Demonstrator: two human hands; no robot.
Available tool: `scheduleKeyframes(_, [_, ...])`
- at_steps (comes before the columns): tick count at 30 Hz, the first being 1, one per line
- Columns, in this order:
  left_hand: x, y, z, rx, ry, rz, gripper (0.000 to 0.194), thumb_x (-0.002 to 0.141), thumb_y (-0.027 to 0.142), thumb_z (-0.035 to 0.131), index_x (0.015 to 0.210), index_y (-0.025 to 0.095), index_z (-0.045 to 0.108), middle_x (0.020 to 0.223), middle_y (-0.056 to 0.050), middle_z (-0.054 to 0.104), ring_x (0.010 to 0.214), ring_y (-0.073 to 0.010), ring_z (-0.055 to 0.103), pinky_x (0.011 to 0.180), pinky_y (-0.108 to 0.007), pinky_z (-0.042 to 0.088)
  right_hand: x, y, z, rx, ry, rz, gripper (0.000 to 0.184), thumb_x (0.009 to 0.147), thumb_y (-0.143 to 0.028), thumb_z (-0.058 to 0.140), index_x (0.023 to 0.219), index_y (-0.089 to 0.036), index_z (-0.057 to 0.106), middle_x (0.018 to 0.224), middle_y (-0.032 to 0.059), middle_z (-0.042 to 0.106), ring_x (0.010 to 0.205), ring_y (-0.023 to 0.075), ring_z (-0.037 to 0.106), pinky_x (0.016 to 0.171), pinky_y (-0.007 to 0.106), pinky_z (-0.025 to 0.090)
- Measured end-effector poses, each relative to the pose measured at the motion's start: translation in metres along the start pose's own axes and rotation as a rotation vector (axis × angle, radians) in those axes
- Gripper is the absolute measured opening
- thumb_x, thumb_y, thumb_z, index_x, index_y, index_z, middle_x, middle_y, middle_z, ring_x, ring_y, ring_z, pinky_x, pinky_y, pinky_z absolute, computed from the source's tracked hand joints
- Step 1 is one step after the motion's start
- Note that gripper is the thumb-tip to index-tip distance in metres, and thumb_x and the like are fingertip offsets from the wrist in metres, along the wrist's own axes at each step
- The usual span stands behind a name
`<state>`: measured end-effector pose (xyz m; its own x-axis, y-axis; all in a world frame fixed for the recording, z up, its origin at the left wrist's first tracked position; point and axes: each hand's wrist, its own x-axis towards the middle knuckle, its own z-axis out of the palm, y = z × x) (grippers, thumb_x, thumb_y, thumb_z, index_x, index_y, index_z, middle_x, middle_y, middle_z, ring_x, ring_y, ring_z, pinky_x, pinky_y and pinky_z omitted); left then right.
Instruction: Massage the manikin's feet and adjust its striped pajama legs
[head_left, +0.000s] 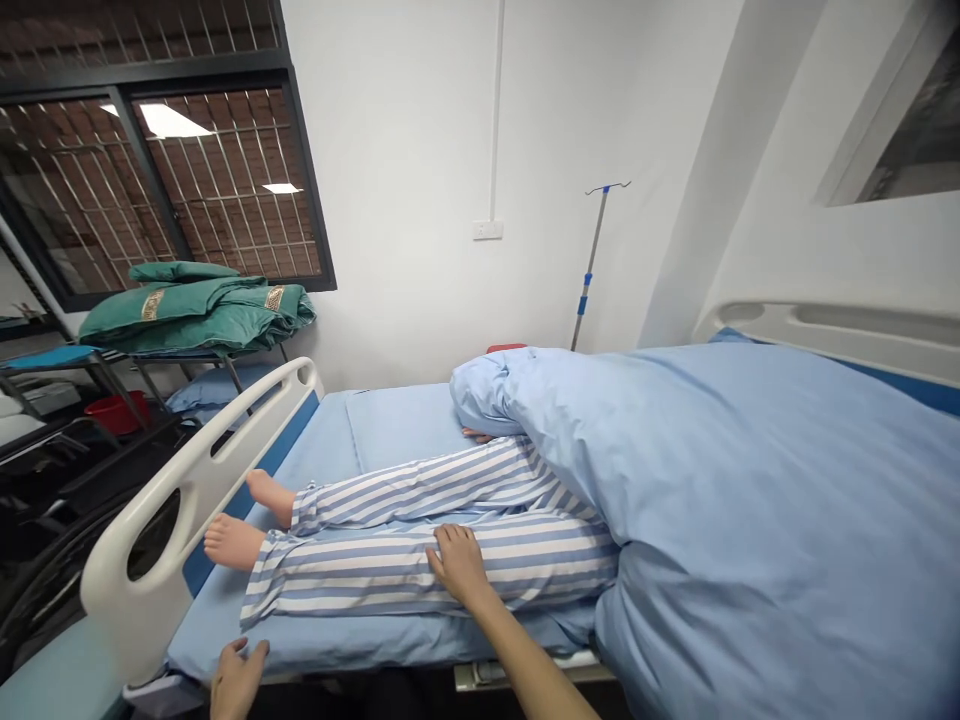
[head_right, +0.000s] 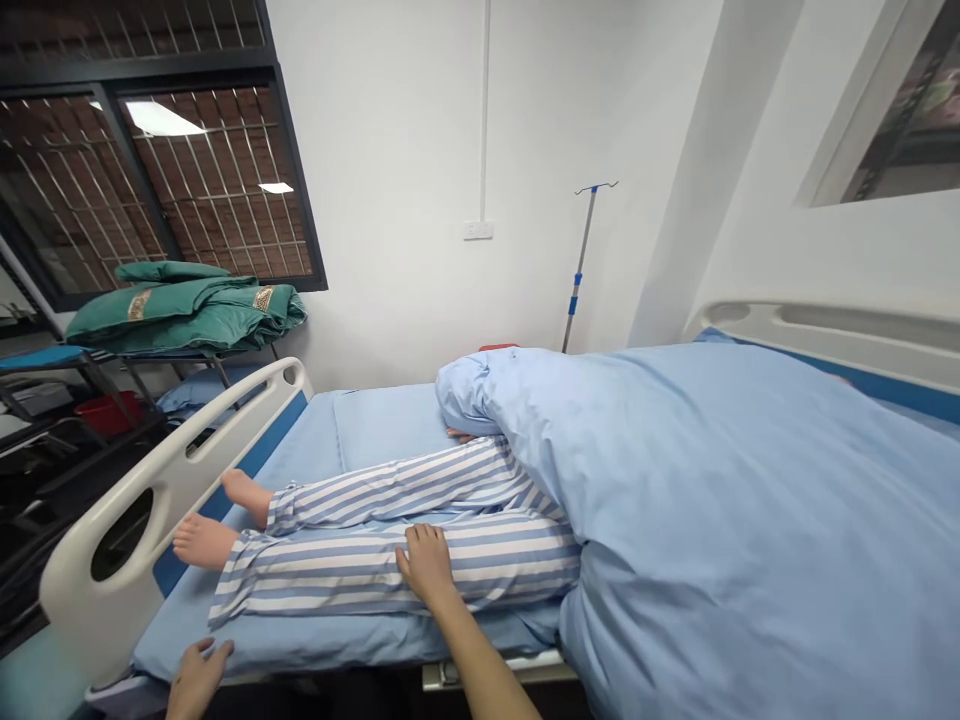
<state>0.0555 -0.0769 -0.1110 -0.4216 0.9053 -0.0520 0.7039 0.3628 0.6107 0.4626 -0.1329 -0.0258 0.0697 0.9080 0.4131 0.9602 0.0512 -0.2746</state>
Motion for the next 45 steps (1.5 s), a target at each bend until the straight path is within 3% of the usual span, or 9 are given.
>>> scheduleKeyframes(3, [-0.014, 0.011, -0.005, 0.034, -0.06, -0.046, 0.053, 0.069, 0.049, 0.044, 0.11, 0.015, 0.052, 0.089, -0.014, 0.064, 0.099, -0.0332, 0.061, 0.086, -0.041, 0.049, -0.001, 0.0, 0.0, -0.014, 0.017, -0.011, 0.019, 0.084, -0.031, 0.052, 0.099, -0.02, 0.058, 0.096, 0.0072, 0.061, 0.093, 0.0217, 0.053, 0.087, 0.034, 0.035])
scheduleKeyframes(5, [-0.016, 0.02, -0.01, 0.082, -0.077, 0.005, 0.054, 0.073, 0.047, 0.041, 0.115, 0.016, 0.051, 0.092, -0.014, 0.063, 0.105, -0.0331, 0.058, 0.088, -0.043, 0.047, -0.002, 0.001, 0.001, -0.018, 0.028, -0.015, 0.021, 0.085, -0.031, 0.051, 0.1, -0.019, 0.058, 0.097, 0.0082, 0.061, 0.094, 0.0224, 0.052, 0.088, 0.035, 0.035])
scheduleKeyframes(8, [-0.011, 0.035, -0.019, 0.15, -0.038, 0.154, 0.052, 0.076, 0.042, 0.038, 0.12, 0.018, 0.051, 0.104, -0.015, 0.058, 0.11, -0.032, 0.054, 0.089, -0.044, 0.046, -0.003, 0.001, 0.005, -0.024, 0.045, -0.024, 0.022, 0.085, -0.03, 0.05, 0.102, -0.017, 0.058, 0.099, 0.0096, 0.06, 0.095, 0.0234, 0.051, 0.089, 0.037, 0.034])
scheduleKeyframes(14, [0.023, 0.066, -0.025, 0.266, 0.086, 0.586, 0.046, 0.077, 0.03, 0.038, 0.118, 0.016, 0.054, 0.128, -0.015, 0.051, 0.122, -0.0268, 0.044, 0.102, -0.04, 0.037, -0.005, 0.002, 0.009, -0.025, 0.064, -0.032, 0.023, 0.086, -0.029, 0.048, 0.102, -0.016, 0.057, 0.101, 0.0101, 0.06, 0.098, 0.0241, 0.05, 0.092, 0.039, 0.033])
scheduleKeyframes(18, [0.051, 0.087, -0.019, 0.349, 0.044, 0.725, 0.051, 0.075, 0.019, 0.039, 0.124, 0.016, 0.051, 0.132, -0.011, 0.051, 0.129, -0.024, 0.039, 0.109, -0.038, 0.029, -0.005, 0.003, 0.01, -0.022, 0.063, -0.033, 0.022, 0.086, -0.03, 0.048, 0.101, -0.017, 0.057, 0.1, 0.01, 0.059, 0.097, 0.0239, 0.05, 0.091, 0.039, 0.034])
scheduleKeyframes(23, [0.062, 0.101, 0.002, 0.558, -0.117, 0.615, 0.06, 0.072, 0.014, 0.039, 0.131, 0.011, 0.047, 0.141, -0.013, 0.043, 0.135, -0.0266, 0.03, 0.11, -0.043, 0.026, -0.005, 0.002, 0.012, -0.036, 0.077, -0.025, 0.021, 0.085, -0.03, 0.048, 0.1, -0.017, 0.057, 0.1, 0.0099, 0.059, 0.097, 0.0241, 0.05, 0.091, 0.038, 0.034])
scheduleKeyframes(28, [0.046, 0.102, 0.016, 0.672, -0.14, 0.613, 0.067, 0.073, 0.015, 0.041, 0.139, 0.015, 0.038, 0.148, -0.01, 0.032, 0.138, -0.0279, 0.02, 0.109, -0.05, 0.022, -0.004, 0.001, 0.013, -0.055, 0.081, -0.026, 0.021, 0.084, -0.029, 0.049, 0.1, -0.017, 0.058, 0.099, 0.0097, 0.06, 0.096, 0.0234, 0.05, 0.091, 0.037, 0.033])
scheduleKeyframes(40, [0.034, 0.113, -0.006, 0.627, -0.297, 0.561, 0.068, 0.076, 0.026, 0.041, 0.143, 0.019, 0.031, 0.152, -0.006, 0.024, 0.139, -0.0288, 0.016, 0.106, -0.056, 0.021, -0.004, -0.004, 0.01, -0.108, 0.086, -0.045, 0.023, 0.085, -0.029, 0.048, 0.101, -0.018, 0.059, 0.097, 0.0084, 0.06, 0.095, 0.0212, 0.05, 0.089, 0.034, 0.033])
scheduleKeyframes(45, [0.039, 0.108, -0.007, 0.456, -0.151, 0.623, 0.054, 0.077, 0.026, 0.044, 0.13, 0.018, 0.048, 0.144, -0.01, 0.039, 0.132, -0.0307, 0.029, 0.104, -0.051, 0.028, -0.005, -0.005, 0.01, -0.115, 0.082, -0.045, 0.024, 0.085, -0.029, 0.047, 0.102, -0.018, 0.059, 0.098, 0.0081, 0.061, 0.097, 0.0212, 0.05, 0.09, 0.034, 0.033])
